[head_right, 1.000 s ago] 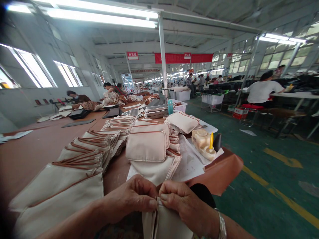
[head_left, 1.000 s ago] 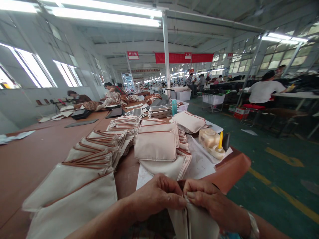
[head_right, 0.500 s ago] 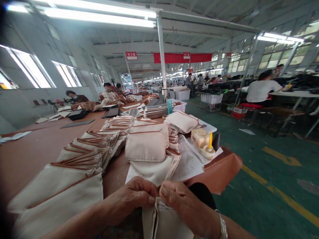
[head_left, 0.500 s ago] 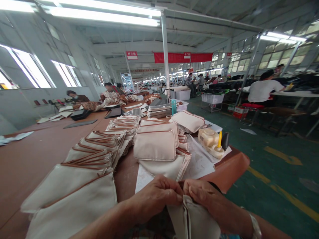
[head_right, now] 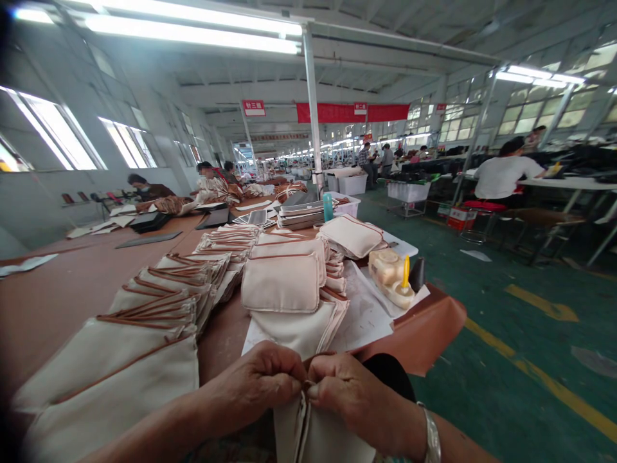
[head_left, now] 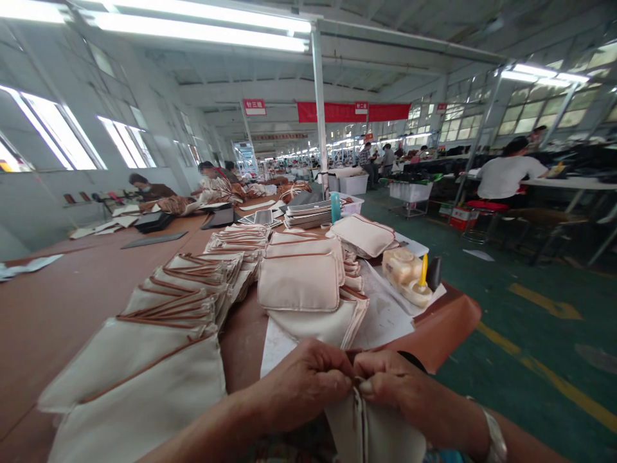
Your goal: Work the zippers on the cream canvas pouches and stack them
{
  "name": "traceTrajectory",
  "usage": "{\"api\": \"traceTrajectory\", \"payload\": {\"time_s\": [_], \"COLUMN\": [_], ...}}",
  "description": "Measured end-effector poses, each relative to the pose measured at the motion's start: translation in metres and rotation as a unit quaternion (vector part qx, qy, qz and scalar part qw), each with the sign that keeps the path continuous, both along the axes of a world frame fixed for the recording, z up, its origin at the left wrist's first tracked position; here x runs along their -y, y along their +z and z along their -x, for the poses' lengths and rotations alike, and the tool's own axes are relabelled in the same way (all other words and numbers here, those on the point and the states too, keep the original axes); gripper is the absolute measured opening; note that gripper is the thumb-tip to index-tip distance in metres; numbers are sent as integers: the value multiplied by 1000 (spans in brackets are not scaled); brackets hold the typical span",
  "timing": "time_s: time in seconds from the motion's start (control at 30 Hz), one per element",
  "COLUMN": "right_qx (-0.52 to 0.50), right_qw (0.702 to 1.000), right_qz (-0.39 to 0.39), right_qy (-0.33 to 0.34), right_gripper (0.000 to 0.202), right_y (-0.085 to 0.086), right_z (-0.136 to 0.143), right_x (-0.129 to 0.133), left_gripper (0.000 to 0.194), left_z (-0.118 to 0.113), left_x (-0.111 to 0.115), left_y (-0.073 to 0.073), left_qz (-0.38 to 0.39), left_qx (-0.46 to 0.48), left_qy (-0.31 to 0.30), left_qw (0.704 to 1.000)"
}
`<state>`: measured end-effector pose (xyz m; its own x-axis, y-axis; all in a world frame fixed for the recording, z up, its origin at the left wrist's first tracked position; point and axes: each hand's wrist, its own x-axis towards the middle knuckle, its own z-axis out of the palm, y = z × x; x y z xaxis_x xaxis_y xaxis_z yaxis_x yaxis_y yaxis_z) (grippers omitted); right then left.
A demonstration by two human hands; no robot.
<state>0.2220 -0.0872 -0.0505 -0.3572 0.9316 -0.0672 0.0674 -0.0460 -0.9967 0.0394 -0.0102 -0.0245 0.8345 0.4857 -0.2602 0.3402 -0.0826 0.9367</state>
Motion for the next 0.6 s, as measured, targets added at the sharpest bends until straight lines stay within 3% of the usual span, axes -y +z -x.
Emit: {"api": "traceTrajectory", "payload": {"time_s": [0.2, 0.3, 0.47, 0.6], "right_qx": [83, 94, 136, 204], "right_qw": [992, 989, 978, 957], "right_qz": [-49, -66, -111, -125], "right_qy": [-83, -90, -111, -165], "right_gripper": [20, 19, 19, 19], "right_y": [-7, -7, -7, -10], "right_z": [2, 4, 6, 9], "right_x": [2, 5, 9, 10], "left_gripper": [16, 19, 17, 17], "left_z": [-1, -2, -5, -7], "left_x": [-3, -3, -3, 2], "left_y": [5, 6, 2, -2], "left_qz": [-23, -25, -11, -43], "left_qx": [-3, -24, -62, -37], "left_qy": [5, 1, 14, 27], "left_qw": [1000, 999, 998, 998]}}
